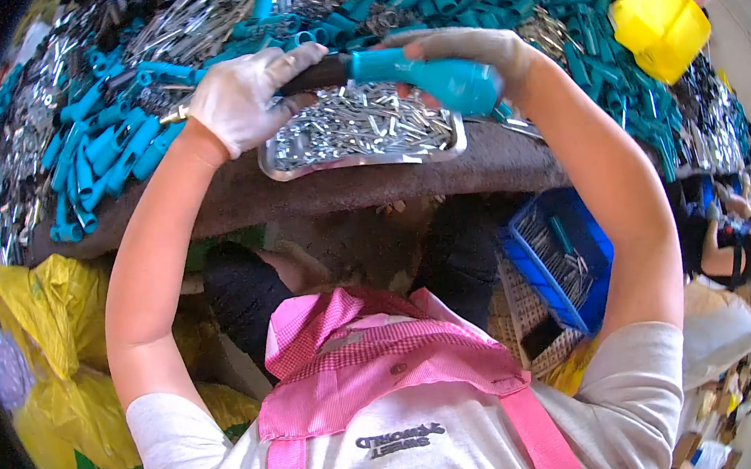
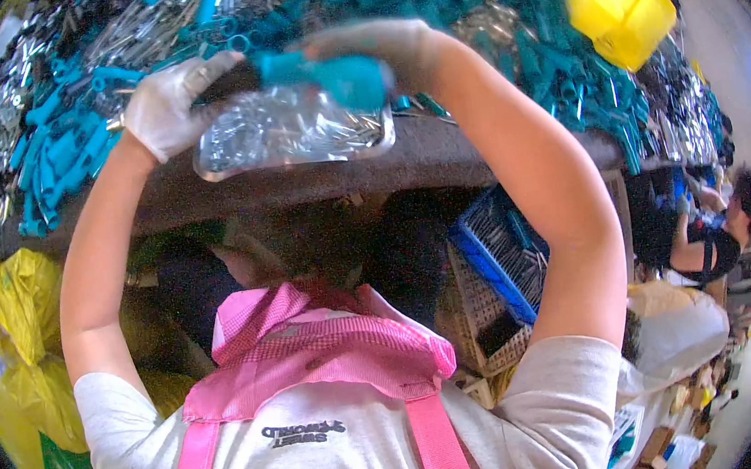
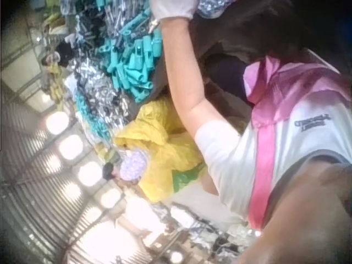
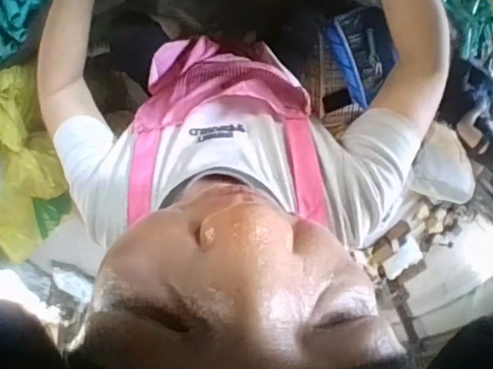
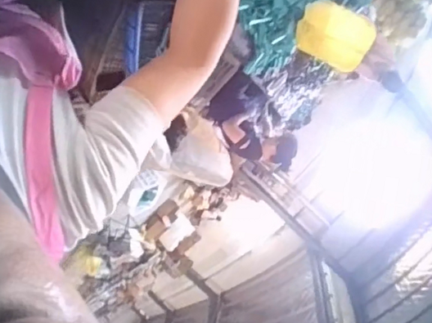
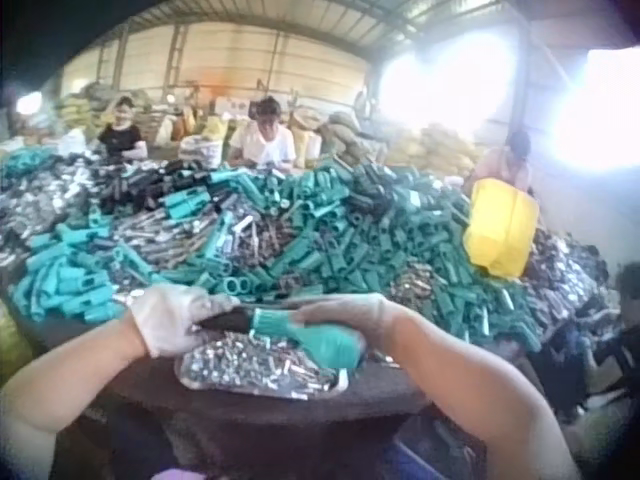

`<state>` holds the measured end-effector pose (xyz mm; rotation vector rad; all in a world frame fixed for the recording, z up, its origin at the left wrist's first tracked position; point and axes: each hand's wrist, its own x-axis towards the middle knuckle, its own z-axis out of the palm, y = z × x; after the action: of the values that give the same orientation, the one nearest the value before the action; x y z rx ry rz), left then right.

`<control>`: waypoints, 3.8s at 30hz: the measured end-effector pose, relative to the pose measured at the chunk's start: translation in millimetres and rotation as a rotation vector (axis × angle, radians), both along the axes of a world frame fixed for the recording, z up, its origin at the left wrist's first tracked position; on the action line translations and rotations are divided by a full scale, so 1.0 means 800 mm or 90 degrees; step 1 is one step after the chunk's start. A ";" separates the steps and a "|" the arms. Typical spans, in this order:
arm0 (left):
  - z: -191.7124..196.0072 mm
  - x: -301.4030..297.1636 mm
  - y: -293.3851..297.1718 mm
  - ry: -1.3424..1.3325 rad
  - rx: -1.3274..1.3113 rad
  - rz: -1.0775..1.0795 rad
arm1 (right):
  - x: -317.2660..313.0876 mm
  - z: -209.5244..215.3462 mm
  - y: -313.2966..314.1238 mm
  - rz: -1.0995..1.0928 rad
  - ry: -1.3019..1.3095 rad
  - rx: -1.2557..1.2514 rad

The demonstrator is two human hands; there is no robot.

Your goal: Manually assembling metal rods, springs, and pins into teal plastic handle components at a factory workbench.

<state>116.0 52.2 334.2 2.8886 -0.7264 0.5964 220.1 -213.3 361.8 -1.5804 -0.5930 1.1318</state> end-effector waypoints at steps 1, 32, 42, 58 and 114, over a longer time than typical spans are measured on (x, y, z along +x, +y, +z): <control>-0.005 0.005 0.001 -0.038 -0.013 -0.008 | -0.014 0.009 0.006 -0.023 -0.152 -0.016; 0.009 0.023 -0.036 0.674 -0.532 0.075 | -0.010 -0.094 0.066 -0.364 0.197 0.826; 0.013 0.013 -0.061 0.642 -0.600 0.012 | -0.011 -0.079 0.075 -0.118 0.414 1.026; -0.023 0.091 -0.013 0.444 -1.207 0.250 | -0.056 -0.115 0.072 -0.928 -0.537 0.108; -0.080 0.025 0.039 0.120 -1.618 0.294 | -0.151 -0.119 0.138 -0.471 -0.598 0.181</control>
<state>135.7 83.4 270.1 0.5485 0.5950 0.4587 99.2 -102.6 266.2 -1.7921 -0.6286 -0.2818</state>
